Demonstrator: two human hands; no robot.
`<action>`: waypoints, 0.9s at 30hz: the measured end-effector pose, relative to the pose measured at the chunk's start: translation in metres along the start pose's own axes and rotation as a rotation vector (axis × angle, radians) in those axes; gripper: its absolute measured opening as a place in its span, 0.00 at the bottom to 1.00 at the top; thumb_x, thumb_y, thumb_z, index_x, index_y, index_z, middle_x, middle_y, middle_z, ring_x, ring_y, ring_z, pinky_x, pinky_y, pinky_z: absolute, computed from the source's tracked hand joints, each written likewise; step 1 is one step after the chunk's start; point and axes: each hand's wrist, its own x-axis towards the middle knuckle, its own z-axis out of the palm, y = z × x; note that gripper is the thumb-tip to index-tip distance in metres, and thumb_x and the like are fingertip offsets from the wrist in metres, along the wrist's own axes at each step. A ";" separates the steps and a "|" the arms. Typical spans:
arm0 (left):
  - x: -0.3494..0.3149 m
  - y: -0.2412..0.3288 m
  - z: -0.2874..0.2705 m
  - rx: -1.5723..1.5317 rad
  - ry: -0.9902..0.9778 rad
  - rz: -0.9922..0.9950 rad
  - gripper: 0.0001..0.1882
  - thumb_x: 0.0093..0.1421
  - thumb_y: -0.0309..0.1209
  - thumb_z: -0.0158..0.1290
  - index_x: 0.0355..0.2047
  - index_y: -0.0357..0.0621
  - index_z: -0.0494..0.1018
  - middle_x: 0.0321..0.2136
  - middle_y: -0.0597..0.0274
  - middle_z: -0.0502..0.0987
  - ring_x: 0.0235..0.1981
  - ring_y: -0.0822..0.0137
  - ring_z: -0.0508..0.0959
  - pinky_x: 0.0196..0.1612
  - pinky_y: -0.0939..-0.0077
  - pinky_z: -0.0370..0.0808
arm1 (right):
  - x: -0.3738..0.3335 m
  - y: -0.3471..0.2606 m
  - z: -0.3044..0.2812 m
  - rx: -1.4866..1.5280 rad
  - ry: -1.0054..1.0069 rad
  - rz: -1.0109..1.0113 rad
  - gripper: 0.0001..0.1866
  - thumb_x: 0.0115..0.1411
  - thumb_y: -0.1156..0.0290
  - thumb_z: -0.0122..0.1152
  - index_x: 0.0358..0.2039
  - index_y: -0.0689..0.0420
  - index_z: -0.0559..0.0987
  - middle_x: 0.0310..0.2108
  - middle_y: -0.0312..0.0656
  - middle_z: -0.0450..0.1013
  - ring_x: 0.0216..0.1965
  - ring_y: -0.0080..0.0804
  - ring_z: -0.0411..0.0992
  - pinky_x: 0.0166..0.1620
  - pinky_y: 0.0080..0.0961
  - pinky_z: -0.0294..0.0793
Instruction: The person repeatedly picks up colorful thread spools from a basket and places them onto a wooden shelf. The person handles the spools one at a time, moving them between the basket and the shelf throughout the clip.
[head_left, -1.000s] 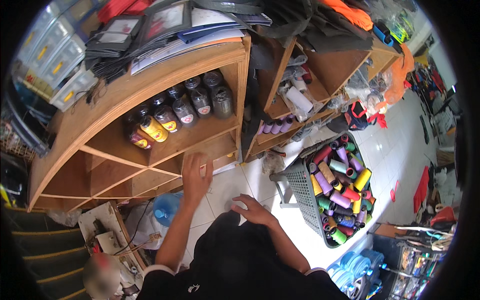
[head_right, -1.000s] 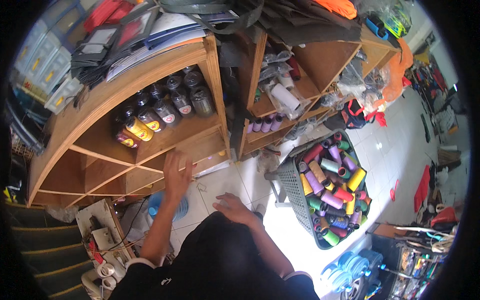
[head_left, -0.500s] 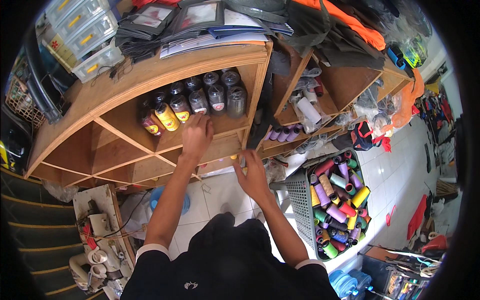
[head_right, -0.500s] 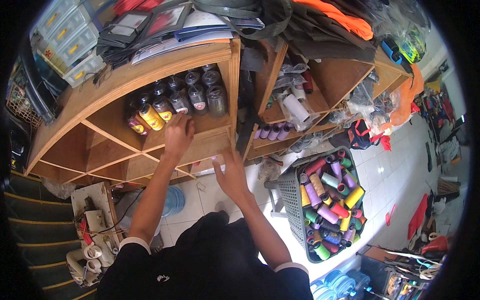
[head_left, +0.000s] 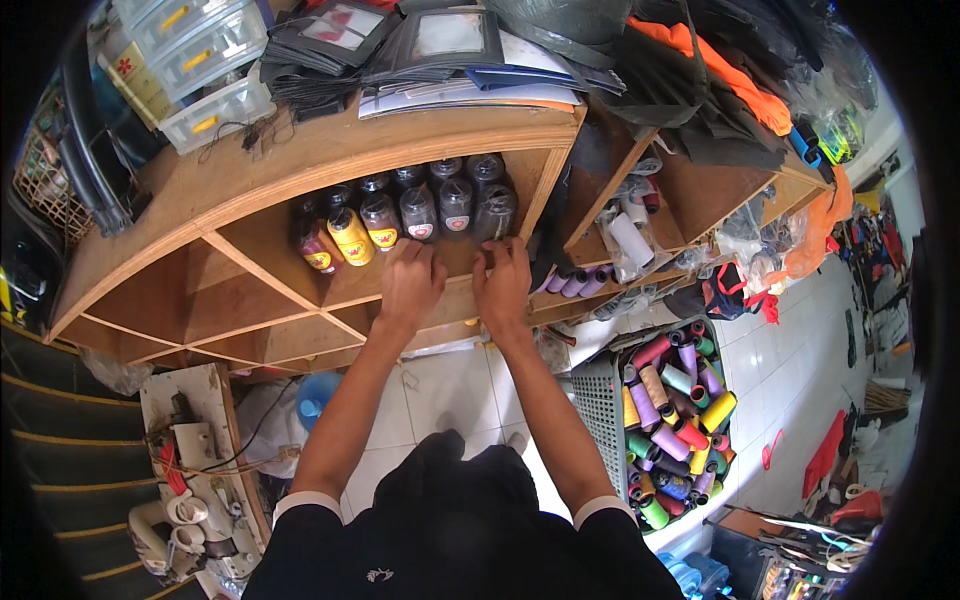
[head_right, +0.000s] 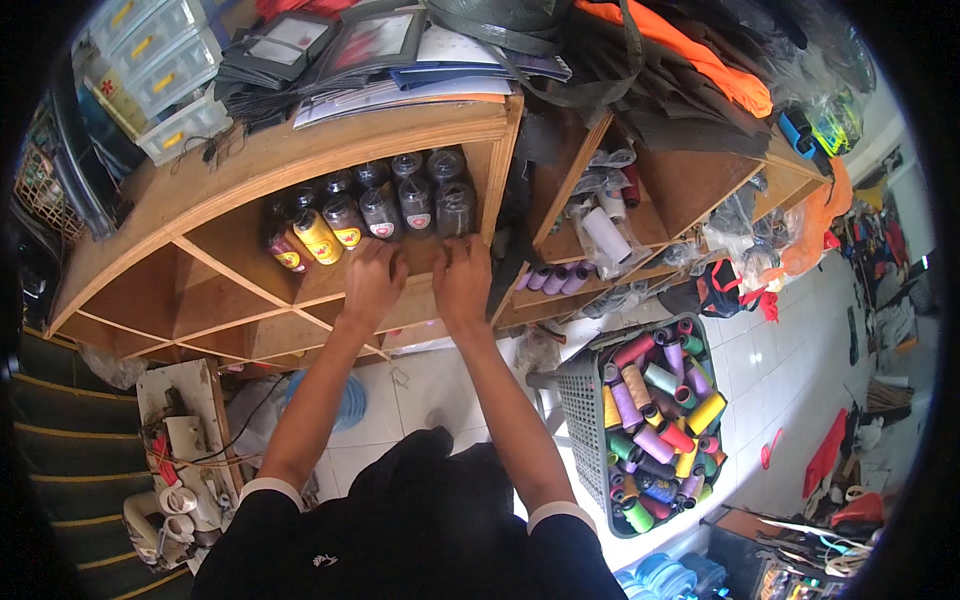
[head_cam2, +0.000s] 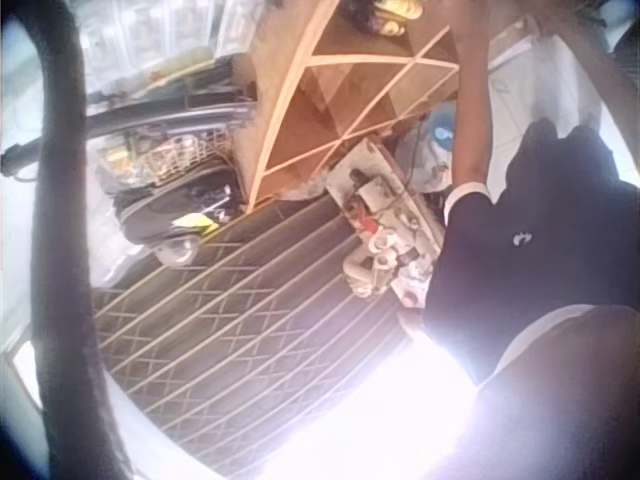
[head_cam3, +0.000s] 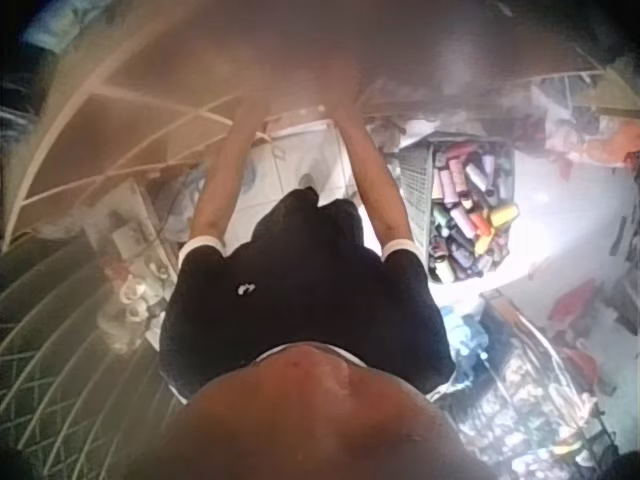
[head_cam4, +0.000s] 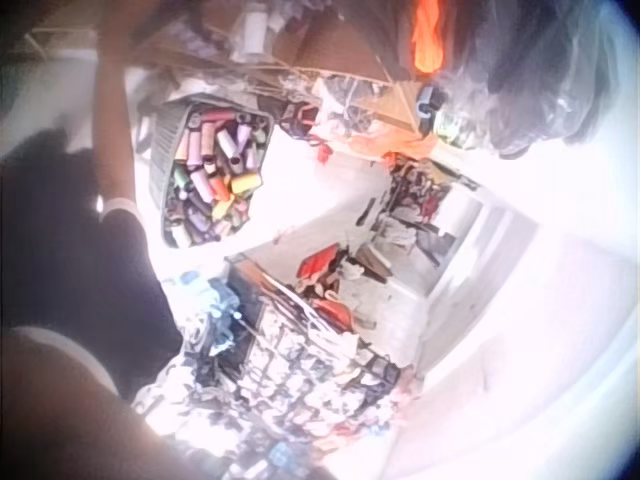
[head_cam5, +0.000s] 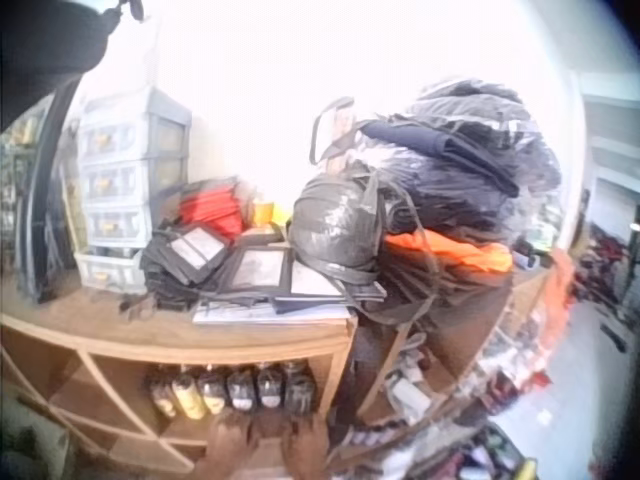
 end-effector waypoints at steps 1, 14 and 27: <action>0.001 0.000 -0.001 -0.002 -0.006 0.000 0.05 0.51 0.25 0.56 0.25 0.35 0.75 0.26 0.48 0.75 0.34 0.50 0.75 0.38 0.57 0.73 | 0.001 0.000 -0.001 0.005 -0.009 0.000 0.10 0.54 0.78 0.63 0.38 0.63 0.80 0.42 0.51 0.70 0.44 0.52 0.71 0.48 0.41 0.71; -0.084 0.110 -0.039 -1.457 -0.038 -0.942 0.38 0.69 0.59 0.33 0.61 0.33 0.60 0.62 0.43 0.62 0.64 0.50 0.63 0.65 0.60 0.58 | -0.111 -0.032 -0.044 0.484 -0.440 -0.167 0.33 0.68 0.49 0.40 0.65 0.59 0.64 0.69 0.56 0.53 0.72 0.55 0.45 0.70 0.48 0.41; -0.089 0.080 -0.040 -0.329 -0.089 -0.038 0.29 0.58 0.42 0.58 0.55 0.38 0.68 0.57 0.45 0.67 0.59 0.43 0.66 0.62 0.49 0.59 | -0.004 -0.060 -0.060 0.753 -0.401 0.227 0.18 0.66 0.62 0.56 0.53 0.56 0.73 0.51 0.44 0.74 0.50 0.37 0.73 0.53 0.30 0.72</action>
